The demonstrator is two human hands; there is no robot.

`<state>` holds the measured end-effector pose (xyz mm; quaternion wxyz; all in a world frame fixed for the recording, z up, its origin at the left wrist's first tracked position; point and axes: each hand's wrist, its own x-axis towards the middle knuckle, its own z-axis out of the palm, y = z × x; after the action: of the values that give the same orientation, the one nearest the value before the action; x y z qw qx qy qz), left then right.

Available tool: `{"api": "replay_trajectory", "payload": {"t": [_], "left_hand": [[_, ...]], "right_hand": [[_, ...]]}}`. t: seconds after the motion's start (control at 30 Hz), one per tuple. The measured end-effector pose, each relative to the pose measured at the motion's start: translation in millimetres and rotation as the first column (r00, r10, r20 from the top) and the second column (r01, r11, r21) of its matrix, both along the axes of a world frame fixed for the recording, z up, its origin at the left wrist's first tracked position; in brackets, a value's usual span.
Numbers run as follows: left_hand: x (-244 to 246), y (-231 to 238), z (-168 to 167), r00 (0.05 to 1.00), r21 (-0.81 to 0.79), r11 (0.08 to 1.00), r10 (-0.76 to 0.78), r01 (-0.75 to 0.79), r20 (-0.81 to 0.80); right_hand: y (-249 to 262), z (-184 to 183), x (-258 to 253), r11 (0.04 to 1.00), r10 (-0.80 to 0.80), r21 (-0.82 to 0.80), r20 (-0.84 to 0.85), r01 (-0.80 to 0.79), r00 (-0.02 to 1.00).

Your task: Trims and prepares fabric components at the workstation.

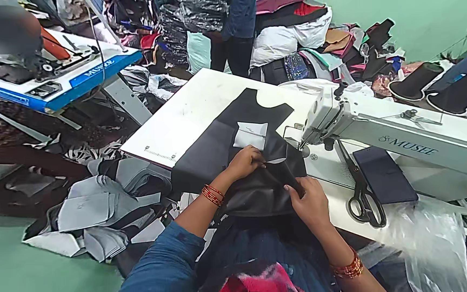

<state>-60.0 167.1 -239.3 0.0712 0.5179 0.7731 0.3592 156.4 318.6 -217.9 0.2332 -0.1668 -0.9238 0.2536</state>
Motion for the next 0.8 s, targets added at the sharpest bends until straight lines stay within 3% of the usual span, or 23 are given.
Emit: {"api": "replay_trajectory", "payload": {"t": [0.17, 0.23, 0.4, 0.57, 0.8], "left_hand": [[1.3, -1.1, 0.1, 1.000, 0.026, 1.000, -0.006, 0.006, -0.005], [0.7, -1.4, 1.6, 1.000, 0.015, 1.000, -0.004, 0.004, 0.017], [0.4, -2.4, 1.8, 0.997, -0.005, 1.000, -0.004, 0.004, 0.073], [0.2, -2.0, 2.6, 0.996, -0.013, 1.000, -0.007, 0.008, 0.092], [0.5, -1.9, 2.3, 0.998, -0.022, 0.999, -0.026, 0.027, 0.060]], "right_hand": [[-6.3, 19.3, -25.9, 0.986, 0.018, -0.161, 0.320, 0.035, 0.947], [-5.0, 27.1, -34.6, 0.983, 0.023, -0.180, 0.350, 0.043, 0.936], [0.6, 31.2, -41.3, 0.988, 0.030, -0.153, 0.113, -0.012, 0.993], [4.8, 18.3, -43.5, 0.993, 0.046, -0.104, -0.149, -0.062, 0.988], [5.5, 23.2, -51.1, 0.999, 0.030, -0.035, -0.113, -0.035, 0.993]]}}
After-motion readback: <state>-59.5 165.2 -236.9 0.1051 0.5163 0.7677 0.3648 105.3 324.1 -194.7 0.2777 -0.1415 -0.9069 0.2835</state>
